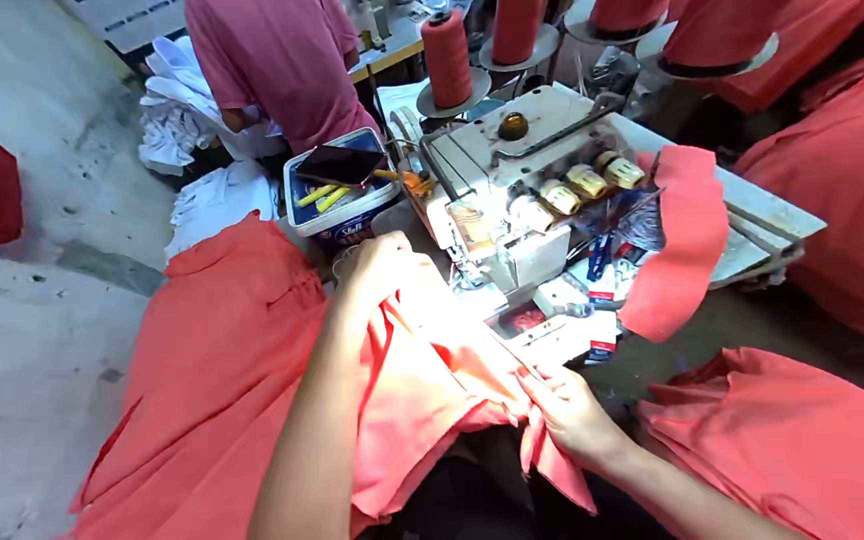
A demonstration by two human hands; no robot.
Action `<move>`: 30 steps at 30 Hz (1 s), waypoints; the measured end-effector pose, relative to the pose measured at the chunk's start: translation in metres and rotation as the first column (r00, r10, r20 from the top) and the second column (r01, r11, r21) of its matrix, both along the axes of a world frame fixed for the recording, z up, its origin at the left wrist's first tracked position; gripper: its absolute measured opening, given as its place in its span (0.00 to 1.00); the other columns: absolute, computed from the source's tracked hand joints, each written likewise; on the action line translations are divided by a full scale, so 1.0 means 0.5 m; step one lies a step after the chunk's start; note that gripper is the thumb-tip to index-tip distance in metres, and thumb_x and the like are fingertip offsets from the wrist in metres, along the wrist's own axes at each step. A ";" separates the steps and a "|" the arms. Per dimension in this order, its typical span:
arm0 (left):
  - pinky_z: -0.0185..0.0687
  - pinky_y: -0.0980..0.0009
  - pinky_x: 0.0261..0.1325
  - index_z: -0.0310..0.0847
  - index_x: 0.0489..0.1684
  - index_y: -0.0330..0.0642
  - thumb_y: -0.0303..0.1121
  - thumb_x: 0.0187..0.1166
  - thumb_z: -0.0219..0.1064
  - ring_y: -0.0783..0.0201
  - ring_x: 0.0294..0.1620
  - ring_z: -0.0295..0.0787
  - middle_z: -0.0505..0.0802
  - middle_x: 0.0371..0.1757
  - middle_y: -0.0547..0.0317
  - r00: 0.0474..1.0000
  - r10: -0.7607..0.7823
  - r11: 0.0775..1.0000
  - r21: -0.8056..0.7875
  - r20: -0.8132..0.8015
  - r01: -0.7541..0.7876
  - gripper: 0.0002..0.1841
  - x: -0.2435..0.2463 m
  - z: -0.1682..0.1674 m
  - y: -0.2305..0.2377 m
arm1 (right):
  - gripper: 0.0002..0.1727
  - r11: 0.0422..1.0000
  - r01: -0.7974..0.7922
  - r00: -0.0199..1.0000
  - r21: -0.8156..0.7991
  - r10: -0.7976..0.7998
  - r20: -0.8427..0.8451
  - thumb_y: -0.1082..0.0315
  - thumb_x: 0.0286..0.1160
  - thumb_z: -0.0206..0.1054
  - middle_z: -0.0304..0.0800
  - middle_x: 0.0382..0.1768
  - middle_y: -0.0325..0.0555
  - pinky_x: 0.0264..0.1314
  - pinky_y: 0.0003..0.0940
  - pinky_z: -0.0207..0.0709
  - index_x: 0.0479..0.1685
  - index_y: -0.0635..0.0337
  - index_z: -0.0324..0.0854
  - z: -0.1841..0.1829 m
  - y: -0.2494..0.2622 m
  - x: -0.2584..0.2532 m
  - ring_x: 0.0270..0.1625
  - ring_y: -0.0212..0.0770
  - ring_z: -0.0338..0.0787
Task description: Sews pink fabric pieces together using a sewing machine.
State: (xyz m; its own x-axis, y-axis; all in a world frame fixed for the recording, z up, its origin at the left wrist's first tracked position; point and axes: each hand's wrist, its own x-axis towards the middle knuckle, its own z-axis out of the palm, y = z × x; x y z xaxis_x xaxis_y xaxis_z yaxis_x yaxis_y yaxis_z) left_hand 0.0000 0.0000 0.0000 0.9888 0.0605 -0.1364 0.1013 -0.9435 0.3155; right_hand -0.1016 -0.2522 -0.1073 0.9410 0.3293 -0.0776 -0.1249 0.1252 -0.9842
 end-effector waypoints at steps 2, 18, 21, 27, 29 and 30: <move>0.76 0.36 0.59 0.85 0.49 0.33 0.33 0.82 0.70 0.36 0.55 0.88 0.91 0.47 0.34 0.996 0.086 0.996 -0.026 -0.008 -0.087 0.11 -0.008 0.006 -0.030 | 0.12 0.998 0.040 0.998 0.057 -0.042 0.040 0.77 0.85 0.53 0.88 0.27 0.25 0.37 0.15 0.83 0.43 0.57 0.83 -0.011 0.003 0.000 0.29 0.18 0.86; 0.84 0.43 0.56 0.83 0.55 0.30 0.37 0.82 0.67 0.40 0.50 0.91 0.92 0.46 0.35 0.931 0.186 0.979 0.017 0.315 -0.201 0.16 -0.004 -0.038 -0.120 | 0.11 0.962 0.241 0.948 0.131 -0.262 0.181 0.78 0.84 0.53 0.90 0.34 0.23 0.47 0.12 0.83 0.46 0.62 0.83 -0.052 0.011 0.039 0.38 0.14 0.88; 0.79 0.38 0.64 0.78 0.65 0.27 0.34 0.83 0.66 0.34 0.61 0.86 0.88 0.57 0.29 0.938 0.174 0.985 -0.068 0.299 -0.161 0.19 -0.028 -0.027 -0.119 | 0.11 0.973 0.211 0.958 0.095 -0.225 0.178 0.78 0.84 0.54 0.89 0.34 0.26 0.47 0.12 0.82 0.44 0.64 0.83 -0.068 0.016 0.044 0.38 0.14 0.87; 0.79 0.47 0.71 0.87 0.60 0.28 0.32 0.80 0.66 0.38 0.67 0.86 0.89 0.63 0.30 0.764 0.228 0.972 -0.099 0.603 -0.212 0.18 -0.163 -0.052 -0.162 | 0.25 0.901 0.284 0.887 -0.328 -0.116 0.448 0.59 0.76 0.64 0.91 0.38 0.51 0.41 0.25 0.83 0.59 0.75 0.81 -0.072 -0.054 0.019 0.38 0.31 0.89; 0.86 0.63 0.56 0.89 0.45 0.24 0.27 0.73 0.67 0.52 0.52 0.93 0.93 0.47 0.37 0.748 0.274 0.947 -0.307 0.605 -0.099 0.12 -0.269 -0.069 -0.224 | 0.19 0.880 0.275 0.864 -0.387 -0.050 0.500 0.60 0.77 0.63 0.88 0.27 0.50 0.32 0.29 0.80 0.44 0.73 0.85 -0.049 -0.080 -0.009 0.27 0.35 0.85; 0.86 0.69 0.55 0.86 0.47 0.23 0.28 0.75 0.66 0.60 0.52 0.91 0.93 0.49 0.39 0.821 0.276 0.880 -0.475 0.500 -0.007 0.13 -0.316 -0.082 -0.249 | 0.15 0.897 0.215 0.879 -0.387 -0.005 0.476 0.65 0.76 0.64 0.88 0.25 0.53 0.33 0.32 0.81 0.39 0.73 0.86 -0.027 -0.089 -0.025 0.26 0.38 0.86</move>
